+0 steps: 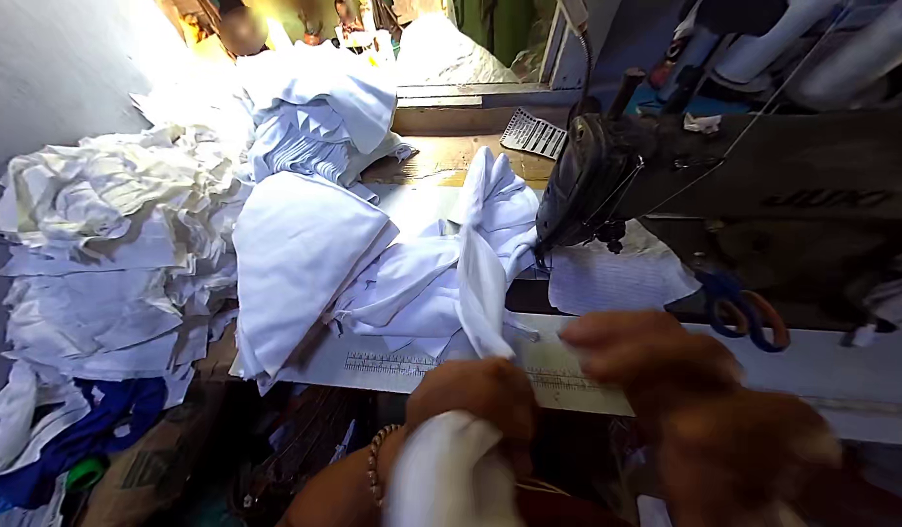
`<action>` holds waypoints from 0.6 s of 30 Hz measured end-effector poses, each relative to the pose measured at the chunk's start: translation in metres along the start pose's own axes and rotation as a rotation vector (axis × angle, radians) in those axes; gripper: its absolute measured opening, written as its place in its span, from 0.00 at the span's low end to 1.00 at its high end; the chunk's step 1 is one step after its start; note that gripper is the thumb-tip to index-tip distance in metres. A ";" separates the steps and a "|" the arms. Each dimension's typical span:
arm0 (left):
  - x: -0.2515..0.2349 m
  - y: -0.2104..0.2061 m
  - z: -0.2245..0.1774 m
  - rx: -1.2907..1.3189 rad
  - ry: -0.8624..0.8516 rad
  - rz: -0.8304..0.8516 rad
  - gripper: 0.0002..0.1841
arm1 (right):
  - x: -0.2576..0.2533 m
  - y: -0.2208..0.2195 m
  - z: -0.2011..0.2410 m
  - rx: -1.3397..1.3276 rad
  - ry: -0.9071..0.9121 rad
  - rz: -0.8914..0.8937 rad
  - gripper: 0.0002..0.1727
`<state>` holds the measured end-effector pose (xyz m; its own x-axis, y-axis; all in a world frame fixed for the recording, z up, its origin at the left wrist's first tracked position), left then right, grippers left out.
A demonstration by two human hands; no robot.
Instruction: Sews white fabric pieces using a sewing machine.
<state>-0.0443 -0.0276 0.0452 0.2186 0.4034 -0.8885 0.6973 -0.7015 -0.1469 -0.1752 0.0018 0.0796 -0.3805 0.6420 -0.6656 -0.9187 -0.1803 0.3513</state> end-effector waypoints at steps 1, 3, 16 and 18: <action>-0.005 -0.002 -0.011 0.186 -0.002 -0.065 0.12 | -0.001 -0.010 -0.020 0.010 -0.048 0.056 0.40; -0.009 -0.002 -0.029 0.315 0.009 -0.051 0.14 | 0.005 -0.046 -0.061 0.089 -0.063 0.143 0.43; 0.011 0.134 -0.023 -1.624 0.556 0.116 0.48 | 0.039 0.062 -0.046 -0.119 -0.014 -0.245 0.20; 0.006 0.108 0.015 -1.616 0.483 0.353 0.63 | 0.008 0.063 -0.023 -0.255 0.050 -0.358 0.19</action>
<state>0.0221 -0.1091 0.0173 0.4589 0.7102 -0.5338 0.4344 0.3447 0.8321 -0.2384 -0.0215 0.0815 -0.0327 0.6616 -0.7492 -0.9878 -0.1358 -0.0767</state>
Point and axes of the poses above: each hand's wrist, its own x-axis away from the middle knuckle, its own y-axis out of the back of the hand, z = x × y, the point moved 8 cm from there along -x, towards the middle knuckle, and after that the axes turned 9 degrees about -y, right-handed, at the moved point
